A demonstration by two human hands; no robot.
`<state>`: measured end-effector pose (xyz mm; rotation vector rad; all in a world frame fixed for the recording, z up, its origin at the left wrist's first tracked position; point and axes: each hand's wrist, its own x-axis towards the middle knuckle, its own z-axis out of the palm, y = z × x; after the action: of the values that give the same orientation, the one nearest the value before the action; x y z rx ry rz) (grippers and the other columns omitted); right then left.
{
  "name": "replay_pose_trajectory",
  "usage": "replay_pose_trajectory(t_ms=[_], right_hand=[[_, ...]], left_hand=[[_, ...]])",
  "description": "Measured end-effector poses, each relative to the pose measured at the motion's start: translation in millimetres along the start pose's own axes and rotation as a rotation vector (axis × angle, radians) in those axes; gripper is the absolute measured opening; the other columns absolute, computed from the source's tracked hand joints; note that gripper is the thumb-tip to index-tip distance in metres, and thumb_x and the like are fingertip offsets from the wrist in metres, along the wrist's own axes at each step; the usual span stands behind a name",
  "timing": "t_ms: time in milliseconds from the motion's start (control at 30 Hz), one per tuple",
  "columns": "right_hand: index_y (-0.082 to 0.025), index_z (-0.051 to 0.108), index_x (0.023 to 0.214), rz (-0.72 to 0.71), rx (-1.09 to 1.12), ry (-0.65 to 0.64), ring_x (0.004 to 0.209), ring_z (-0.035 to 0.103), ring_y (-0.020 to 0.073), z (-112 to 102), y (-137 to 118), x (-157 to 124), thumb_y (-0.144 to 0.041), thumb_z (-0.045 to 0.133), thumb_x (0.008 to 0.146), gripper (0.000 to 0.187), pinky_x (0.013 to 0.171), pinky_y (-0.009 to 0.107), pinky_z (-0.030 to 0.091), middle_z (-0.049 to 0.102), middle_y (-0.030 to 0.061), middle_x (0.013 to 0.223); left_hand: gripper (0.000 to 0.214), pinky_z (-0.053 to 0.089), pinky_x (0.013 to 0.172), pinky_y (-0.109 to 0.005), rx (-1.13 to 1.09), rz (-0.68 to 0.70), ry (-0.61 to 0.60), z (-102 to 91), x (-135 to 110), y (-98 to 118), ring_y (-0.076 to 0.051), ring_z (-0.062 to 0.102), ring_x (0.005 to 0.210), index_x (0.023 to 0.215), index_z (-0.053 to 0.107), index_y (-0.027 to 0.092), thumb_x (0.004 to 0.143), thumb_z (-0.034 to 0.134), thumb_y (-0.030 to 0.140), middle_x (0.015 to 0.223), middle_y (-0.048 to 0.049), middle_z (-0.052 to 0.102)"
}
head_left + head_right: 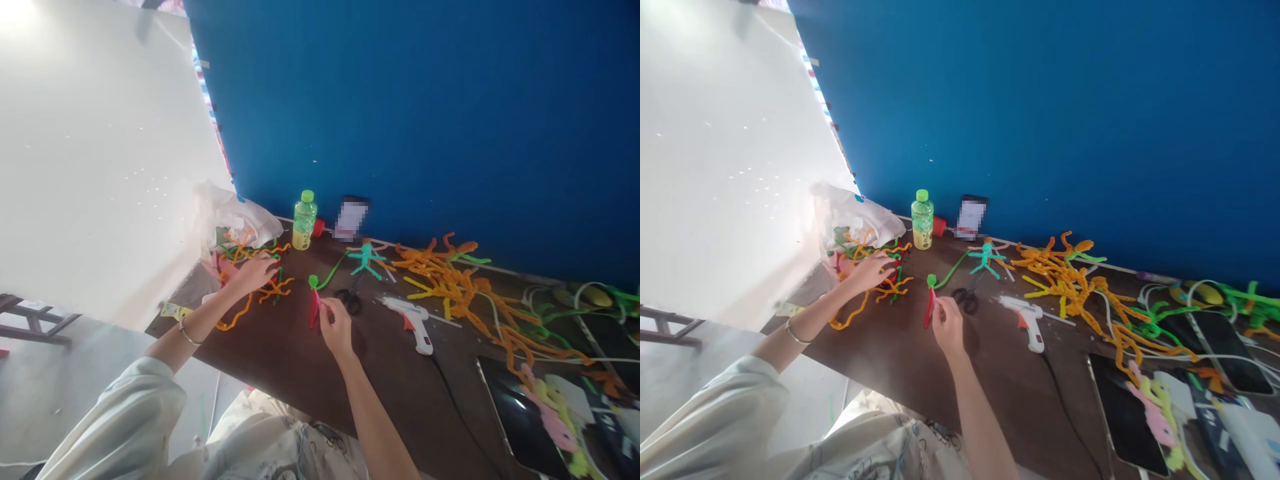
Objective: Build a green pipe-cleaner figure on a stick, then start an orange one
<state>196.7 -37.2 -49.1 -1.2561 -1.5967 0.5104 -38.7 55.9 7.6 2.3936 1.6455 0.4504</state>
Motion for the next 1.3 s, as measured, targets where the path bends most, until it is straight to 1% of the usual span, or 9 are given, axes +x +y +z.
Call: replay_pose_trajectory(t_ms=[200, 400, 533, 667, 767, 867, 1033, 1200, 1300], right_hand=[[-0.018, 0.059, 0.085, -0.017, -0.048, 0.077, 0.077, 0.057, 0.0167, -5, 2, 1, -0.02, 0.04, 0.084, 0.019, 0.064, 0.029, 0.047, 0.06, 0.0074, 0.083], [-0.018, 0.06, 0.089, -0.086, -0.133, 0.256, 0.086, 0.056, 0.02, -15, 0, 12, -0.017, 0.042, 0.082, 0.02, 0.079, 0.039, 0.045, 0.061, 0.009, 0.085], [-0.02, 0.058, 0.104, -0.107, -0.045, 0.155, 0.102, 0.052, 0.0205, -18, -15, 37, -0.021, 0.042, 0.084, 0.026, 0.088, 0.04, 0.042, 0.059, 0.0106, 0.104], [-0.019, 0.045, 0.122, 0.028, 0.135, 0.066, 0.114, 0.044, 0.0201, -22, -25, 66, -0.03, 0.046, 0.083, 0.04, 0.093, 0.038, 0.039, 0.048, 0.0118, 0.124], [-0.019, 0.047, 0.121, 0.227, 0.369, -0.022, 0.112, 0.047, 0.02, -28, -26, 77, -0.043, 0.044, 0.083, 0.045, 0.094, 0.037, 0.037, 0.052, 0.0111, 0.119], [-0.018, 0.062, 0.094, 0.387, 0.662, -0.127, 0.085, 0.058, 0.0182, -38, -25, 74, -0.054, 0.04, 0.081, 0.044, 0.085, 0.036, 0.042, 0.062, 0.0059, 0.083], [-0.018, 0.057, 0.065, 0.496, 0.854, -0.159, 0.054, 0.048, 0.0106, -61, -24, 58, -0.045, 0.061, 0.071, 0.028, 0.061, 0.028, 0.042, 0.047, -0.0035, 0.056], [-0.018, 0.057, 0.062, 0.358, 0.414, -0.088, 0.064, 0.052, 0.0142, -90, -27, 48, -0.039, 0.058, 0.075, 0.025, 0.064, 0.028, 0.041, 0.054, 0.0, 0.06], [-0.018, 0.063, 0.072, 0.132, 0.006, -0.074, 0.069, 0.054, 0.0159, -107, -34, 43, -0.032, 0.054, 0.08, 0.018, 0.067, 0.029, 0.041, 0.061, 0.0034, 0.071]], left_hand=[[0.02, 0.042, 0.071, -0.029, 0.139, -0.016, -0.104, 14.4, 31, 17, -0.023, 0.054, 0.091, 0.077, 0.065, 0.017, 0.079, 0.047, 0.023, 0.091, -0.0109, 0.058], [0.025, 0.043, 0.067, -0.025, -0.213, 0.054, 0.242, -14.5, 33, 36, -0.015, 0.057, 0.074, 0.089, 0.065, 0.02, 0.082, 0.046, 0.034, 0.089, -0.0042, 0.063], [0.026, 0.044, 0.068, -0.026, -0.377, 0.202, 0.41, -24.9, 36, 61, -0.015, 0.057, 0.075, 0.091, 0.067, 0.019, 0.082, 0.047, 0.033, 0.087, -0.0052, 0.064], [0.017, 0.045, 0.069, -0.028, -0.46, 0.465, 0.526, -25.0, 46, 82, -0.014, 0.057, 0.074, 0.087, 0.069, 0.022, 0.078, 0.055, 0.027, 0.08, -0.0045, 0.066], [0.018, 0.046, 0.067, -0.026, -0.659, 0.455, 0.501, -21.1, 48, 98, -0.014, 0.059, 0.073, 0.089, 0.069, 0.02, 0.077, 0.057, 0.026, 0.08, -0.0049, 0.066], [0.019, 0.047, 0.063, -0.025, -0.829, 0.327, 0.449, -13.4, 46, 110, -0.014, 0.059, 0.07, 0.086, 0.07, 0.019, 0.074, 0.06, 0.03, 0.08, -0.0048, 0.066], [0.019, 0.045, 0.061, -0.024, -0.949, 0.187, 0.378, 0.3, 42, 115, -0.013, 0.058, 0.069, 0.08, 0.07, 0.017, 0.073, 0.06, 0.032, 0.077, -0.0046, 0.064], [0.017, 0.043, 0.064, -0.025, -0.893, 0.214, 0.274, 4.3, 37, 113, -0.013, 0.054, 0.068, 0.071, 0.065, 0.016, 0.073, 0.059, 0.032, 0.07, -0.0034, 0.061], [0.017, 0.04, 0.06, -0.024, -0.994, 0.14, 0.1, 4.6, 33, 113, -0.011, 0.051, 0.061, 0.066, 0.062, 0.015, 0.071, 0.06, 0.031, 0.064, -0.001, 0.056]])
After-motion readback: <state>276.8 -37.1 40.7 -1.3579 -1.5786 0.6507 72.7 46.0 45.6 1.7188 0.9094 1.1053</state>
